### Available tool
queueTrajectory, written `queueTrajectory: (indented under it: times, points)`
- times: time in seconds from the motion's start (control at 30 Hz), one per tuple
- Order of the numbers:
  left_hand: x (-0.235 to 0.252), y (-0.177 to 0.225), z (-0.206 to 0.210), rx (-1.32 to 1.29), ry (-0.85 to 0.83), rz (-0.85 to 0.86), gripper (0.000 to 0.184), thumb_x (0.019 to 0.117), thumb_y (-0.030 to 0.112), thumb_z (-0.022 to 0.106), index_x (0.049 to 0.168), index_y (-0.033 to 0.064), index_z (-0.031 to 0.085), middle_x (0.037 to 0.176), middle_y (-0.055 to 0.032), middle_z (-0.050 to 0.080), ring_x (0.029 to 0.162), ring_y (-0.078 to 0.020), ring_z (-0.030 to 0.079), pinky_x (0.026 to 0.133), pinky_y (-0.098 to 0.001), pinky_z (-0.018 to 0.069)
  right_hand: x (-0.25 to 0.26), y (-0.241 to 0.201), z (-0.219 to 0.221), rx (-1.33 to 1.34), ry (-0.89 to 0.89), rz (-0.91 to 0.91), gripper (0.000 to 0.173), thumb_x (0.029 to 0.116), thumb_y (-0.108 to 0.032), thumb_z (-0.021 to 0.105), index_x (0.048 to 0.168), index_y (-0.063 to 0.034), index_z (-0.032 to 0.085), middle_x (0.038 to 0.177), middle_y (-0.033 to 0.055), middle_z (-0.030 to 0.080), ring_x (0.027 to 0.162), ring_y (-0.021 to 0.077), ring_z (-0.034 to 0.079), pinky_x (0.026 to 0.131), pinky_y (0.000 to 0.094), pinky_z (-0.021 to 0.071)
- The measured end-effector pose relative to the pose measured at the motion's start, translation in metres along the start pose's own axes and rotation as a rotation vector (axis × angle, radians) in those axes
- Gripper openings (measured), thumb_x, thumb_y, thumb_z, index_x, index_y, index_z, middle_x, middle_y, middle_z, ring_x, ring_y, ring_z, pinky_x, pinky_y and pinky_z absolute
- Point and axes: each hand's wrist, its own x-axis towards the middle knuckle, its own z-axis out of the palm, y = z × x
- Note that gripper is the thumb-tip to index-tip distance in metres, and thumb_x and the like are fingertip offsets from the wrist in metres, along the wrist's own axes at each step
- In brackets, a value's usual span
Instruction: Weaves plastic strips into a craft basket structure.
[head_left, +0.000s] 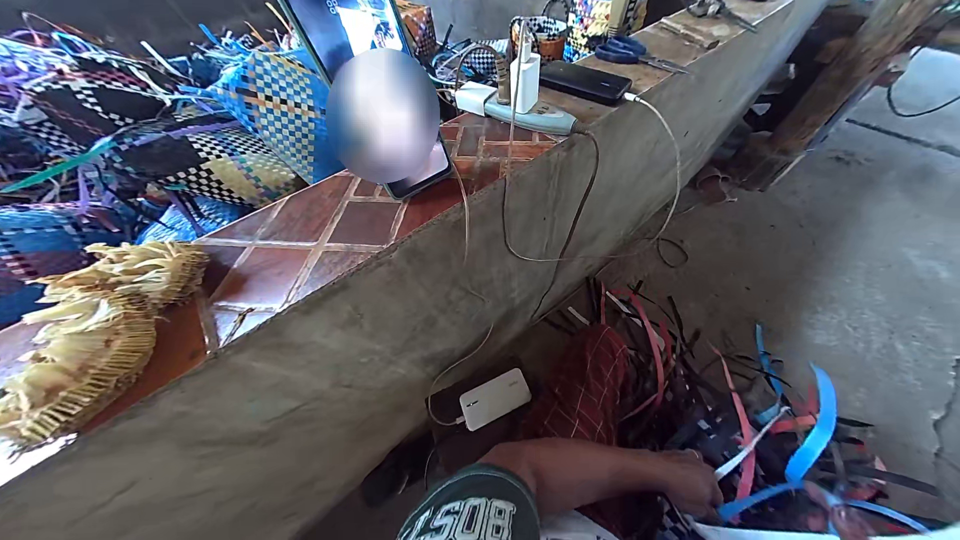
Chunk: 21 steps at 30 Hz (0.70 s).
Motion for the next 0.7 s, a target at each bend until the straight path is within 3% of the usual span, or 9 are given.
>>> queueTrajectory:
  times: [0.1,0.17,0.27,0.33,0.4,0.43,0.53,0.6,0.7]
  points:
    - [0.006,-0.008,0.003,-0.013,0.015,-0.111,0.033,0.1057,0.028,0.057,0.111,0.0021,0.076,0.118,-0.0211,0.071,0.125,-0.0410,0.057,0.106,-0.0668,0.0353,0.001,-0.010,-0.005,-0.030,-0.109,-0.139,0.027,0.1046,-0.006,0.045,0.128,-0.0053,0.060,0.084,-0.0100,0.072,0.067,0.0020,0.067,0.070,0.0231,0.0600]
    - [0.006,-0.014,0.002,-0.095,0.033,-0.159,0.032,0.1057,0.027,0.057,0.118,0.0022,0.073,0.122,-0.0212,0.070,0.123,-0.0400,0.060,0.105,-0.0690,0.0337,-0.001,0.013,-0.012,-0.326,-0.135,-0.030,0.043,0.1012,-0.008,0.053,0.142,0.0042,0.047,0.088,-0.0024,0.065,0.065,0.0018,0.060,0.066,0.0242,0.0563]
    - [0.002,-0.012,0.004,-0.188,0.096,-0.126,0.031,0.1040,0.018,0.060,0.130,0.0022,0.065,0.127,-0.0225,0.068,0.125,-0.0402,0.059,0.106,-0.0695,0.0323,-0.004,0.057,-0.014,-0.639,-0.114,0.152,0.051,0.1017,-0.013,0.054,0.146,0.0098,0.042,0.092,0.0114,0.063,0.065,0.0074,0.056,0.066,0.0294,0.0527]
    - [0.000,-0.010,0.008,-0.199,0.121,-0.056,0.032,0.1021,0.010,0.061,0.132,0.0017,0.065,0.131,-0.0224,0.066,0.128,-0.0398,0.058,0.106,-0.0696,0.0327,-0.010,0.071,-0.012,-0.545,-0.059,0.083,0.039,0.1032,-0.011,0.050,0.135,0.0119,0.050,0.079,0.0036,0.060,0.060,0.0035,0.057,0.061,0.0240,0.0535]
    - [0.002,-0.012,0.012,-0.225,0.119,-0.037,0.028,0.1008,0.007,0.060,0.126,-0.0001,0.068,0.129,-0.0230,0.067,0.126,-0.0400,0.058,0.105,-0.0698,0.0326,-0.019,0.078,-0.009,-0.470,0.053,0.041,0.022,0.1034,-0.014,0.052,0.105,0.0056,0.061,0.066,-0.0059,0.057,0.055,-0.0008,0.055,0.058,0.0197,0.0524]
    - [0.003,-0.014,0.012,-0.246,0.109,-0.053,0.025,0.1027,0.010,0.059,0.122,-0.0015,0.070,0.126,-0.0232,0.068,0.123,-0.0398,0.059,0.105,-0.0693,0.0323,-0.022,0.084,-0.011,-0.478,0.081,0.047,0.023,0.1028,-0.017,0.055,0.099,0.0043,0.062,0.066,-0.0059,0.057,0.056,-0.0007,0.055,0.060,0.0201,0.0520]
    - [0.011,-0.010,0.006,-0.265,0.006,-0.179,0.042,0.1101,0.030,0.048,0.118,-0.0045,0.071,0.123,-0.0251,0.068,0.121,-0.0406,0.060,0.109,-0.0680,0.0301,-0.031,0.102,-0.016,-0.565,0.095,0.112,0.032,0.1009,-0.024,0.061,0.101,0.0080,0.068,0.082,0.0062,0.068,0.073,0.0053,0.062,0.076,0.0294,0.0550]
    - [0.015,-0.007,0.005,-0.266,-0.048,-0.218,0.045,0.1081,0.034,0.052,0.114,-0.0072,0.071,0.119,-0.0280,0.069,0.119,-0.0430,0.060,0.108,-0.0692,0.0297,-0.035,0.093,-0.011,-0.571,0.112,0.146,0.036,0.1022,-0.025,0.060,0.108,0.0101,0.066,0.092,0.0118,0.069,0.083,0.0080,0.064,0.085,0.0327,0.0545]
    - [0.018,-0.005,0.007,-0.253,-0.020,-0.248,0.047,0.1057,0.036,0.057,0.107,-0.0090,0.071,0.115,-0.0288,0.069,0.117,-0.0442,0.061,0.106,-0.0692,0.0322,-0.041,0.069,-0.010,-0.538,0.100,0.075,0.037,0.1043,-0.022,0.053,0.116,0.0122,0.063,0.101,0.0129,0.069,0.092,0.0073,0.066,0.090,0.0299,0.0545]
